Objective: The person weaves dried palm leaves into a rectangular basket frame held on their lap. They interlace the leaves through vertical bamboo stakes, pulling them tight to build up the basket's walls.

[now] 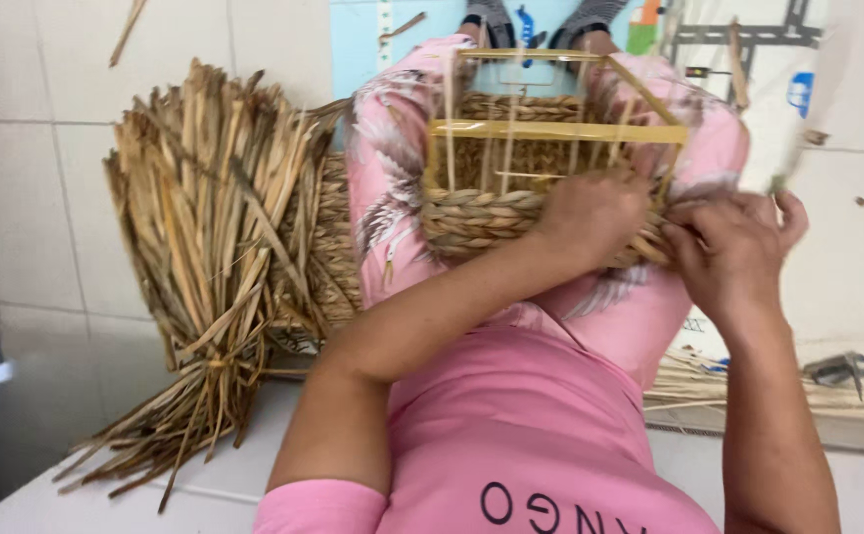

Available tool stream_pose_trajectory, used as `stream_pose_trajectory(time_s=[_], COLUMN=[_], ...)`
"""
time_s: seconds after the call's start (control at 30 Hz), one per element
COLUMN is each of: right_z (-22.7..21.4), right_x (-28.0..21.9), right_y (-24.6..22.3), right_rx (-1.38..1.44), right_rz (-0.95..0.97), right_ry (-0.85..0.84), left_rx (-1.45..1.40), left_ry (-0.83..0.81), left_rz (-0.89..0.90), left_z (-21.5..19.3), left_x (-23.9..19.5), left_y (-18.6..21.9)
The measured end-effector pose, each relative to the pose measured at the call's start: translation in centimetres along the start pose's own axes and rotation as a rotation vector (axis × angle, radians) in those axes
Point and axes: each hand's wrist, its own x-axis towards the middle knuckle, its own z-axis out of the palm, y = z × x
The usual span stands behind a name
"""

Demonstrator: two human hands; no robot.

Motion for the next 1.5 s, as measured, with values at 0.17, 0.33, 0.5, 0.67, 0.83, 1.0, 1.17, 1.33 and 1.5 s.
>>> stream_pose_trajectory(time_s=[0.17, 0.33, 0.5, 0.67, 0.83, 1.0, 1.17, 1.33, 1.5], right_z=[3.6, 5.6, 7.1, 5.5, 3.3, 0.4, 0.1, 1.0, 1.9], right_x=[-2.0, -6.2, -7.1, -4.9, -3.5, -0.9, 1.7, 2.4, 1.5], right_y=[6.7, 16.0, 17.7, 15.8, 13.5, 2.2, -11.2, -20.0, -18.7], right_rx=[0.142, 0.521, 0.282, 0.614, 0.595, 0.853, 0.710, 0.739, 0.700], right_rz=[0.109, 0.369, 0.319, 0.970, 0.530, 0.253, -0.256, -0.282, -0.257], right_ry=[-0.019, 0.044, 0.240, 0.088, 0.211, 0.243, 0.021, -0.253, -0.318], left_rx=[-0.114, -0.490, -0.477, 0.053, 0.289, -0.206, -1.119, -1.459, -1.792], left_ry=[-0.026, 0.304, 0.641, 0.142, -0.258, 0.069, 0.585, 0.472, 0.322], left_rz=[0.048, 0.032, -0.772, -1.239, -1.357, -1.306, -0.980, -0.775, -0.693], left_z=[-0.6, -4.9, -12.5, -11.6, -8.9, -11.7, -17.8, -17.5, -15.2], left_x=[-0.9, -5.1, -14.5, -26.6, -29.8, -26.7, -20.2, -15.7, -14.8], left_y=[-0.7, -7.8, -24.9, -30.9, -30.8, -29.2, -22.2, -9.9, -5.6])
